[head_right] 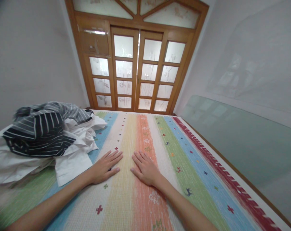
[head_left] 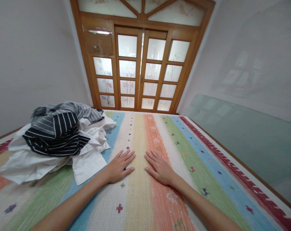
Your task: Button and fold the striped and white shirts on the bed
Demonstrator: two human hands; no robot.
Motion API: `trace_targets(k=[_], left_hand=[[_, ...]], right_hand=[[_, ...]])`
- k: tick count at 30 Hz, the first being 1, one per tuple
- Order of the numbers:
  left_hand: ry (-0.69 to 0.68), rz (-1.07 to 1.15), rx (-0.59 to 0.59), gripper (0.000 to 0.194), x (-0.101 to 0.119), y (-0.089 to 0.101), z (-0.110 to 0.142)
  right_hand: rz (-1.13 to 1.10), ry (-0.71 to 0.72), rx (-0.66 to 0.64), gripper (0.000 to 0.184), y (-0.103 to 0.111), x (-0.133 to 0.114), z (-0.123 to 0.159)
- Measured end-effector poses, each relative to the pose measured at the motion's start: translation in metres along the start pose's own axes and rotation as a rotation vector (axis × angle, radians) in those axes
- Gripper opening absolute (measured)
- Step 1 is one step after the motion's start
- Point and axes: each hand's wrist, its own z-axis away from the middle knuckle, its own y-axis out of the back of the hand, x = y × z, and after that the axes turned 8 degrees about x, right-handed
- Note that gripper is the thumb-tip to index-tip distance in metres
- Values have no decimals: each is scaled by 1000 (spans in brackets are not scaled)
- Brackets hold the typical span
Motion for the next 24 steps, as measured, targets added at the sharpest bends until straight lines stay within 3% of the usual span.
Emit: trace_targets(k=[24], left_hand=[[6,12,11,60,2,2,1]], right_hand=[[0,1,25,59,-2,0,-1]])
